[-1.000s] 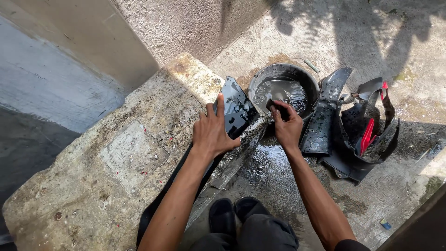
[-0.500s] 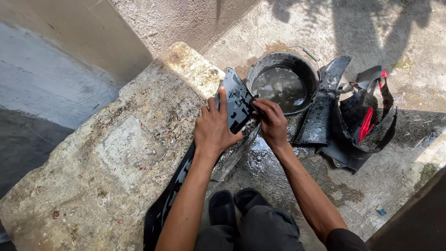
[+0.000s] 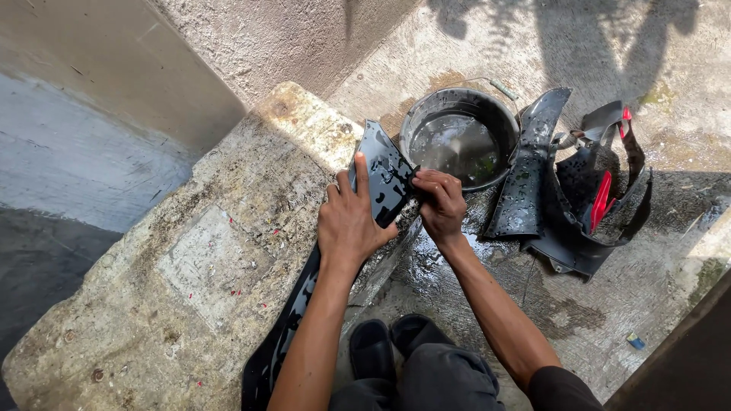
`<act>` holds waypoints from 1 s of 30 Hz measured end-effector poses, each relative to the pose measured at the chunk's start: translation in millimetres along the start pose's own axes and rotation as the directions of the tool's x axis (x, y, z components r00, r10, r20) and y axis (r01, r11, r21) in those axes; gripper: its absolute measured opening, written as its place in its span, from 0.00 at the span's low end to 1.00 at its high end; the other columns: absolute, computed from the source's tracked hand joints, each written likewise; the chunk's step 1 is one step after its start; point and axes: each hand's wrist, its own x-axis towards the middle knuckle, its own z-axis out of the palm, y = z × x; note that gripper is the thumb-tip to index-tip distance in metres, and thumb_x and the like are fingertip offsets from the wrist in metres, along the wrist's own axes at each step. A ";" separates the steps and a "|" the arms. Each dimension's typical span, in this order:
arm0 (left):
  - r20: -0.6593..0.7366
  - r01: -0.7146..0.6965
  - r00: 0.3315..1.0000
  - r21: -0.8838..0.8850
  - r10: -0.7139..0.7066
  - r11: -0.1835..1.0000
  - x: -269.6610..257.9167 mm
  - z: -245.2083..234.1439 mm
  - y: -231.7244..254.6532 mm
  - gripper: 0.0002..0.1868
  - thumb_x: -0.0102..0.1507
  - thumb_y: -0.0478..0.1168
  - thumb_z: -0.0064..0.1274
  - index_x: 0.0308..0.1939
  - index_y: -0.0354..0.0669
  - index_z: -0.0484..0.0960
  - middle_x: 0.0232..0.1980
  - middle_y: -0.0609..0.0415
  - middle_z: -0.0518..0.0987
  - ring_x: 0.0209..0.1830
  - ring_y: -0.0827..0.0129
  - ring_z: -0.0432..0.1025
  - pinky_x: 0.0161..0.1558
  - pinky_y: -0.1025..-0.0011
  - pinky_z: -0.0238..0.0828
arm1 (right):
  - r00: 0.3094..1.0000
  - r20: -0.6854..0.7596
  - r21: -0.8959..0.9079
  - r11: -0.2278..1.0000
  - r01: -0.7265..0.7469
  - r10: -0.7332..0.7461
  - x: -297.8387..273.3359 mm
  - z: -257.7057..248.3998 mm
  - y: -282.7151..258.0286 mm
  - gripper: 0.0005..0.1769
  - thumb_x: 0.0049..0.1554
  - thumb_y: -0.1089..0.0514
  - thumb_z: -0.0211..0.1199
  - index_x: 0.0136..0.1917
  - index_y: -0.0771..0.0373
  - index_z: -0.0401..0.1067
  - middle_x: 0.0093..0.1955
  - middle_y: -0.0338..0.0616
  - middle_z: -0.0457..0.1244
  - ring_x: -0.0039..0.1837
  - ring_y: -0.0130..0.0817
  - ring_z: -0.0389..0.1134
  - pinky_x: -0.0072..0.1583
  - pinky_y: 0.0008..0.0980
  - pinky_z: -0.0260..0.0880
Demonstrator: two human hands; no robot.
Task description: Wet sanding a plastic motorcycle fairing component using sandpaper and water
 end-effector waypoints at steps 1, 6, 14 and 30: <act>0.000 -0.001 1.000 0.002 0.001 1.000 0.5 0.7 -0.5 0.64 0.48 0.65 0.59 0.79 0.35 0.50 0.54 0.33 0.72 0.41 0.53 0.75 0.28 0.65 0.79 | 1.000 -0.002 0.000 1.000 -0.001 0.001 -0.3 1.2 -4.9 0.11 0.54 0.69 0.66 0.48 0.58 0.83 0.49 0.40 0.73 0.54 0.42 0.74 0.59 0.38 0.71; -0.014 0.016 1.000 0.048 -0.016 0.999 1.5 7.7 0.4 0.67 0.46 0.68 0.59 0.79 0.37 0.49 0.54 0.36 0.72 0.41 0.54 0.75 0.29 0.64 0.79 | 0.998 0.057 0.037 0.999 -0.008 0.006 -14.8 -0.8 -40.7 0.14 0.51 0.69 0.66 0.50 0.60 0.83 0.52 0.43 0.72 0.58 0.45 0.72 0.62 0.41 0.70; -0.012 0.029 1.000 0.048 -0.028 0.998 -0.1 -0.1 1.7 0.67 0.46 0.68 0.59 0.79 0.37 0.49 0.54 0.36 0.72 0.41 0.54 0.75 0.29 0.64 0.79 | 1.000 -0.007 -0.044 0.999 -0.026 0.026 0.4 2.3 -6.3 0.13 0.54 0.73 0.62 0.47 0.62 0.82 0.48 0.44 0.72 0.54 0.45 0.74 0.60 0.41 0.71; -0.078 0.020 0.997 0.036 -0.017 0.999 -0.4 7.0 2.1 0.66 0.44 0.67 0.60 0.79 0.37 0.52 0.52 0.38 0.72 0.39 0.54 0.75 0.27 0.63 0.79 | 0.999 0.013 -0.033 0.998 -0.048 0.048 1.6 4.1 -9.1 0.14 0.55 0.72 0.61 0.48 0.59 0.82 0.50 0.41 0.72 0.57 0.42 0.74 0.63 0.38 0.68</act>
